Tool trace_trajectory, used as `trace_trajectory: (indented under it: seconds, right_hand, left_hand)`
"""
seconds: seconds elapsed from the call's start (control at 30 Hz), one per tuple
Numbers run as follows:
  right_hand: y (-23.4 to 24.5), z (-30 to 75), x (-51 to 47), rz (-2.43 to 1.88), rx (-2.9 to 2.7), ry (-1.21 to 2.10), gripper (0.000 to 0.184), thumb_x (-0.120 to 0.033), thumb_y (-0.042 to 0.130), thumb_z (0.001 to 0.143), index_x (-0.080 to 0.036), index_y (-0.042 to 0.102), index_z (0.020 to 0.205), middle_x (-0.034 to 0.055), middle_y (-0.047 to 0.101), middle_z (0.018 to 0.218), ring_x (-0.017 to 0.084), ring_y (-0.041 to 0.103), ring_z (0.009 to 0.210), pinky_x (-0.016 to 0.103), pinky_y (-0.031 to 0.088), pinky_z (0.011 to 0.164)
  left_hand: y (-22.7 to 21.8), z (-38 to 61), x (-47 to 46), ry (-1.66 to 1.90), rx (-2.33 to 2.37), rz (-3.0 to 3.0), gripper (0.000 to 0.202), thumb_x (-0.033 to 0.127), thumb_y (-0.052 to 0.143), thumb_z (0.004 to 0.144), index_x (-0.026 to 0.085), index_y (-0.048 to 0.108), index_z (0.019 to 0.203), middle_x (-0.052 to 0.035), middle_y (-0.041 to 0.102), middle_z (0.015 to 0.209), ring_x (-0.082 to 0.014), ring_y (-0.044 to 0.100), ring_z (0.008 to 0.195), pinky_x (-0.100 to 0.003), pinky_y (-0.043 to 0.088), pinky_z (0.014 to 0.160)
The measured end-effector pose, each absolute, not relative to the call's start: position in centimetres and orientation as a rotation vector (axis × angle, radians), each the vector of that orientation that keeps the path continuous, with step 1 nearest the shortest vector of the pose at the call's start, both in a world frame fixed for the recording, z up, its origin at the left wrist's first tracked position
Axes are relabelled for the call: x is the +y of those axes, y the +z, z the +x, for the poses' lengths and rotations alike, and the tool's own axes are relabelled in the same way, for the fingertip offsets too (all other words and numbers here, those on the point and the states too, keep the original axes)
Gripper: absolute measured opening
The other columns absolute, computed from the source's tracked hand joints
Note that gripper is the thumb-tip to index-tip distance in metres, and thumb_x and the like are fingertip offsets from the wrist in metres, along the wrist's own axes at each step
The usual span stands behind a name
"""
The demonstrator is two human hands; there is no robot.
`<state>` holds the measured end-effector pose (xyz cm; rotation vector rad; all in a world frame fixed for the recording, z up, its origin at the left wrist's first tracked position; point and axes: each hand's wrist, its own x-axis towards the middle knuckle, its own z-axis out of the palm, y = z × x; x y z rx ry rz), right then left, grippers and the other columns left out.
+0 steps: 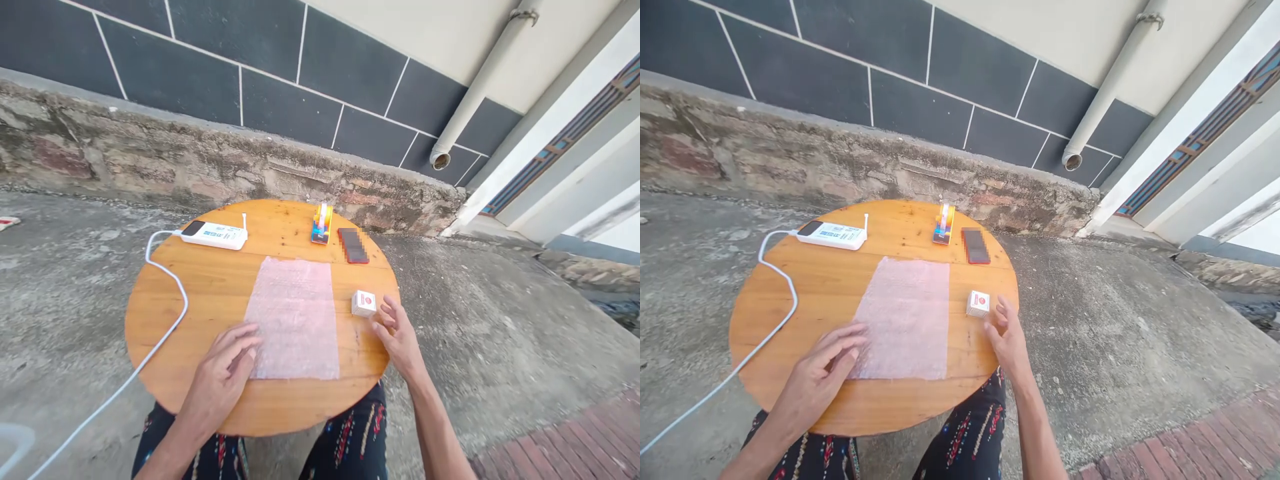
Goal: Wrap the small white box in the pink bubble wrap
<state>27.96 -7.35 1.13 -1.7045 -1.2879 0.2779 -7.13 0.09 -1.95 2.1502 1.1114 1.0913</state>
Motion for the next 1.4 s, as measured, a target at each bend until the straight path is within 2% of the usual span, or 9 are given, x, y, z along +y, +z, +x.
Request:
trace_trajectory:
  seconds: [0.07, 0.13, 0.23, 0.37, 0.57, 0.73, 0.87, 1.17, 1.4]
  right_hand:
    - [1.1, 28.4, -6.0, -1.687, -1.311, 0.347, 0.064, -0.030, 0.062, 0.079, -0.019, 0.040, 0.138, 0.0153, 0.054, 0.129, 0.028, 0.049, 0.124, 0.048, 0.044, 0.097]
    - [1.3, 28.4, -5.1, -1.670, -1.336, 0.416, 0.065, -0.030, 0.063, 0.078, -0.020, 0.039, 0.138, 0.0142, 0.054, 0.131, 0.026, 0.053, 0.119, 0.046, 0.044, 0.098]
    - [1.5, 28.5, -4.3, -1.654, -1.357, 0.520, 0.063, -0.031, 0.065, 0.078, -0.021, 0.043, 0.136, 0.0116, 0.058, 0.127, 0.024, 0.062, 0.106, 0.042, 0.048, 0.094]
    - [2.0, 28.8, -4.3, -1.669, -1.323, 0.598, 0.055, -0.036, 0.069, 0.076, -0.022, 0.052, 0.126, 0.0091, 0.064, 0.117, 0.024, 0.066, 0.095, 0.041, 0.052, 0.086]
    - [4.0, 24.7, -4.8, -1.598, -1.353, 0.638, 0.050, -0.037, 0.071, 0.076, -0.023, 0.053, 0.121, 0.0083, 0.064, 0.113, 0.022, 0.063, 0.091, 0.037, 0.052, 0.080]
    - [4.6, 18.9, -3.0, -1.573, -1.679, 0.508, 0.043, -0.028, 0.066, 0.078, -0.024, 0.053, 0.120, 0.0044, 0.065, 0.107, 0.020, 0.060, 0.086, 0.035, 0.050, 0.081]
    - [3.8, 16.9, -1.0, -1.562, -1.773, 0.462, 0.044, -0.023, 0.064, 0.078, -0.024, 0.052, 0.120, 0.0039, 0.064, 0.110, 0.019, 0.060, 0.086, 0.034, 0.050, 0.081]
    - [3.0, 15.9, 0.0, -1.627, -1.872, 0.482, 0.042, -0.024, 0.063, 0.079, -0.024, 0.052, 0.120, 0.0048, 0.063, 0.116, 0.024, 0.060, 0.100, 0.039, 0.047, 0.087]
    - [2.6, 16.0, 0.0, -1.647, -1.871, 0.471, 0.044, -0.026, 0.065, 0.080, -0.026, 0.052, 0.122, 0.0038, 0.062, 0.119, 0.024, 0.060, 0.101, 0.039, 0.047, 0.087]
  left_hand:
    - [-1.9, -7.1, 0.1, 1.090, 1.109, 2.149, 0.019, 0.026, 0.047, 0.090, 0.024, 0.065, 0.098, -0.0055, 0.061, 0.119, -0.0229, 0.054, 0.116, -0.042, 0.045, 0.100]
    - [-1.8, -7.1, 0.1, 1.101, 1.104, 2.144, 0.019, 0.026, 0.047, 0.090, 0.024, 0.065, 0.098, -0.0055, 0.061, 0.119, -0.0230, 0.054, 0.116, -0.042, 0.045, 0.100]
    - [-1.7, -7.0, 0.0, 1.118, 1.100, 2.140, 0.019, 0.025, 0.048, 0.090, 0.023, 0.065, 0.099, -0.0058, 0.061, 0.118, -0.0231, 0.054, 0.115, -0.041, 0.046, 0.098]
    - [-1.6, -7.0, -0.1, 1.142, 1.083, 2.135, 0.019, 0.021, 0.048, 0.090, 0.022, 0.065, 0.098, -0.0069, 0.062, 0.117, -0.0228, 0.054, 0.115, -0.040, 0.047, 0.097]
    - [-1.2, -6.7, -0.1, 1.142, 1.067, 2.123, 0.021, 0.016, 0.047, 0.089, 0.020, 0.064, 0.099, -0.0084, 0.061, 0.116, -0.0226, 0.052, 0.116, -0.042, 0.045, 0.099]
    - [-1.0, -6.7, -0.4, 1.130, 1.083, 2.118, 0.021, 0.014, 0.046, 0.089, 0.020, 0.065, 0.098, -0.0093, 0.061, 0.116, -0.0227, 0.051, 0.116, -0.042, 0.045, 0.098]
    - [-0.9, -6.7, -0.5, 1.148, 1.073, 2.104, 0.022, 0.012, 0.046, 0.089, 0.019, 0.065, 0.097, -0.0097, 0.060, 0.116, -0.0227, 0.051, 0.117, -0.041, 0.045, 0.098]
    - [-0.7, -6.7, -0.4, 1.146, 1.076, 2.106, 0.023, 0.009, 0.045, 0.087, 0.019, 0.064, 0.095, -0.0096, 0.061, 0.113, -0.0230, 0.051, 0.115, -0.042, 0.046, 0.097]
    - [-0.6, -6.7, -0.4, 1.132, 1.084, 2.121, 0.023, 0.009, 0.045, 0.087, 0.020, 0.064, 0.095, -0.0092, 0.061, 0.113, -0.0232, 0.050, 0.115, -0.042, 0.045, 0.097]
